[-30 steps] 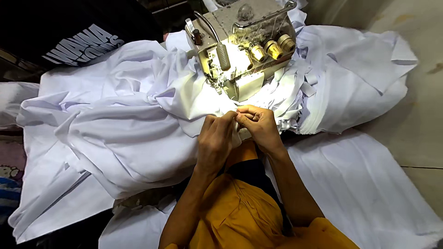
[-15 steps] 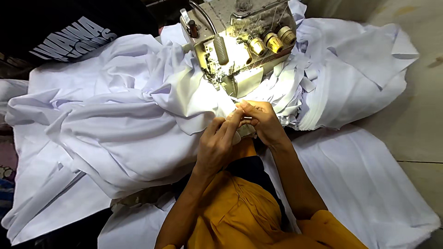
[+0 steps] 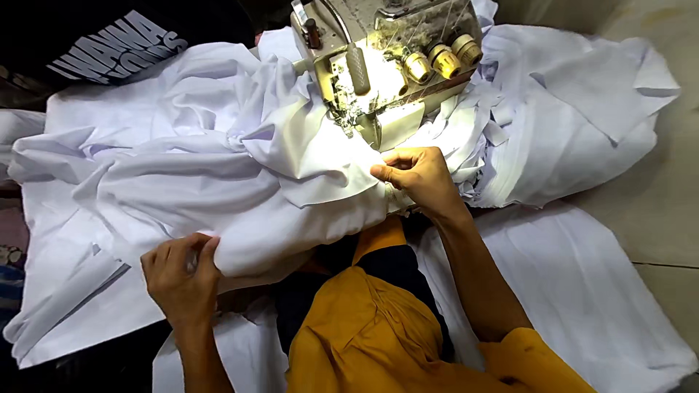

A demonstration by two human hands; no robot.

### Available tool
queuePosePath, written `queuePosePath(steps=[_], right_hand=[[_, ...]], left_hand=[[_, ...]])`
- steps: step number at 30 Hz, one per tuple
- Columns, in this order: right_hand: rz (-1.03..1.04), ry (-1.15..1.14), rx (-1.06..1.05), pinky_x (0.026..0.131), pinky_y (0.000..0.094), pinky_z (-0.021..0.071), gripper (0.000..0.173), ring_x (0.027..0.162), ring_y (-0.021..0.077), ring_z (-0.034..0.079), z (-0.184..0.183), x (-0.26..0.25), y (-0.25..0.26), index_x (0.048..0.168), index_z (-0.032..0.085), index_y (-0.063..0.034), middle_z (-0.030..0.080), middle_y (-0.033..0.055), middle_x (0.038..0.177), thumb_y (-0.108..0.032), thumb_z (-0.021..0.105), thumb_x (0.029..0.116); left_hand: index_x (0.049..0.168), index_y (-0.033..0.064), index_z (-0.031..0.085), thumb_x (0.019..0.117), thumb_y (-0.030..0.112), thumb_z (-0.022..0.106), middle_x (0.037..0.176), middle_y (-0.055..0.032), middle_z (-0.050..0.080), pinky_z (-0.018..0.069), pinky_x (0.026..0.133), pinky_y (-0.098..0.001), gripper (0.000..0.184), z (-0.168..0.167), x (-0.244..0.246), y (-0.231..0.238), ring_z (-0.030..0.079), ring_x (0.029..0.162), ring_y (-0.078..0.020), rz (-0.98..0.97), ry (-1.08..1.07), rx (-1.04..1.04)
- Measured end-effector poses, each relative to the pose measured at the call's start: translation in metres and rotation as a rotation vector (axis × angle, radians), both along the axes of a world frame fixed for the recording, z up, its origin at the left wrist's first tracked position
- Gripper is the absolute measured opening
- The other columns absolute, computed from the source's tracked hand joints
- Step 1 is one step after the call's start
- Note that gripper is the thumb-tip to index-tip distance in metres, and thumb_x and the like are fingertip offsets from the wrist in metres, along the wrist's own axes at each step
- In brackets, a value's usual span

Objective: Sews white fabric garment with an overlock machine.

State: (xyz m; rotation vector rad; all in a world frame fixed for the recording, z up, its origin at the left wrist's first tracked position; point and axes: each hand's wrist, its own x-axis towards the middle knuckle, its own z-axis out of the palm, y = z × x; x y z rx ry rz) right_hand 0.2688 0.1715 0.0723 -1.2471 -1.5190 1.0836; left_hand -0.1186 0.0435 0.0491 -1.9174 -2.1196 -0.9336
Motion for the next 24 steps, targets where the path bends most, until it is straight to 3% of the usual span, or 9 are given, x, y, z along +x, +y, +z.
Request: queuePosePath(steps=[3,7,9,11,14,17,19,21,24], right_hand=[[0.011,0.043,-0.018,0.044,0.0208,0.0433,0.007,0.048,0.0067,0.053,0.000,-0.006,0.001,0.090,0.077,-0.0109,0.069,0.0007,0.068,-0.017,0.081,0.0890],[-0.010,0.093,-0.048,0.047,0.0215,0.0458,0.012,0.050,0.0066,0.055,-0.002,-0.012,0.001,0.090,0.077,-0.0098,0.069,0.0007,0.068,-0.019,0.082,0.0874],[-0.026,0.113,-0.051,0.047,0.0215,0.0456,0.013,0.050,0.0066,0.055,-0.004,-0.013,0.000,0.089,0.076,-0.0094,0.069,0.0008,0.067,-0.020,0.083,0.0866],[-0.026,0.127,-0.046,0.047,0.0216,0.0459,0.013,0.050,0.0070,0.056,-0.005,-0.013,0.000,0.089,0.076,-0.0092,0.069,0.0011,0.067,-0.020,0.083,0.0870],[-0.020,0.186,-0.026,0.049,0.0215,0.0473,0.011,0.051,0.0068,0.055,-0.006,-0.016,0.001,0.088,0.076,-0.0078,0.068,0.0011,0.069,-0.017,0.082,0.0882],[-0.016,0.226,-0.031,0.048,0.0208,0.0466,0.010,0.051,0.0061,0.054,-0.007,-0.022,-0.003,0.087,0.075,-0.0073,0.068,0.0010,0.070,-0.016,0.080,0.0899],[-0.022,0.230,-0.045,0.047,0.0219,0.0458,0.012,0.050,0.0070,0.054,-0.010,-0.028,-0.004,0.086,0.075,-0.0078,0.067,0.0015,0.069,-0.018,0.079,0.0905],[-0.038,0.230,-0.031,0.049,0.0235,0.0480,0.014,0.053,0.0080,0.056,-0.015,-0.034,-0.004,0.086,0.074,-0.0082,0.067,0.0018,0.070,-0.020,0.079,0.0908],[-0.098,0.203,0.003,0.052,0.0244,0.0489,0.015,0.057,0.0083,0.058,-0.020,-0.041,-0.006,0.084,0.072,-0.0088,0.067,0.0010,0.072,-0.020,0.078,0.0914]], left_hand=[[0.101,-0.0026,0.071,0.1007,0.031,0.062,0.097,-0.0215,0.069,0.0479,0.091,-0.0537,0.035,0.006,-0.021,0.004,0.064,0.098,-0.0394,-0.020,0.058,-0.040],[0.125,-0.0072,0.055,0.0918,0.046,0.071,0.120,-0.0341,0.056,0.0424,0.095,-0.0680,0.065,0.026,-0.051,0.011,0.054,0.112,-0.0523,0.135,0.012,-0.151],[0.121,-0.0059,0.059,0.0925,0.037,0.072,0.108,-0.0300,0.063,0.0436,0.090,-0.0672,0.053,0.025,-0.060,0.014,0.059,0.103,-0.0499,0.182,-0.004,-0.157],[0.110,-0.0050,0.067,0.0970,0.026,0.068,0.098,-0.0262,0.068,0.0480,0.084,-0.0633,0.034,0.019,-0.070,0.014,0.064,0.093,-0.0449,0.164,-0.006,-0.124],[0.117,-0.0067,0.061,0.1021,0.026,0.062,0.106,-0.0270,0.066,0.0556,0.079,-0.0522,0.036,0.035,-0.112,0.010,0.067,0.091,-0.0343,0.091,-0.030,-0.009],[0.113,-0.0149,0.057,0.1042,0.017,0.058,0.103,-0.0191,0.062,0.0499,0.086,-0.0300,0.033,0.093,-0.122,0.031,0.058,0.091,-0.0130,0.191,-0.229,0.029],[0.118,-0.0098,0.057,0.1068,0.016,0.052,0.104,-0.0089,0.059,0.0470,0.092,-0.0222,0.028,0.125,-0.118,0.069,0.056,0.093,-0.0031,0.353,-0.308,-0.065],[0.118,-0.0083,0.057,0.1069,0.027,0.053,0.108,-0.0169,0.062,0.0505,0.090,-0.0387,0.037,0.115,-0.170,0.096,0.061,0.098,-0.0187,0.123,-0.012,-0.103],[0.105,-0.0134,0.062,0.0929,0.010,0.067,0.104,-0.0448,0.060,0.0383,0.079,-0.0857,0.026,0.121,-0.132,0.122,0.056,0.098,-0.0691,0.076,0.239,-0.247]])
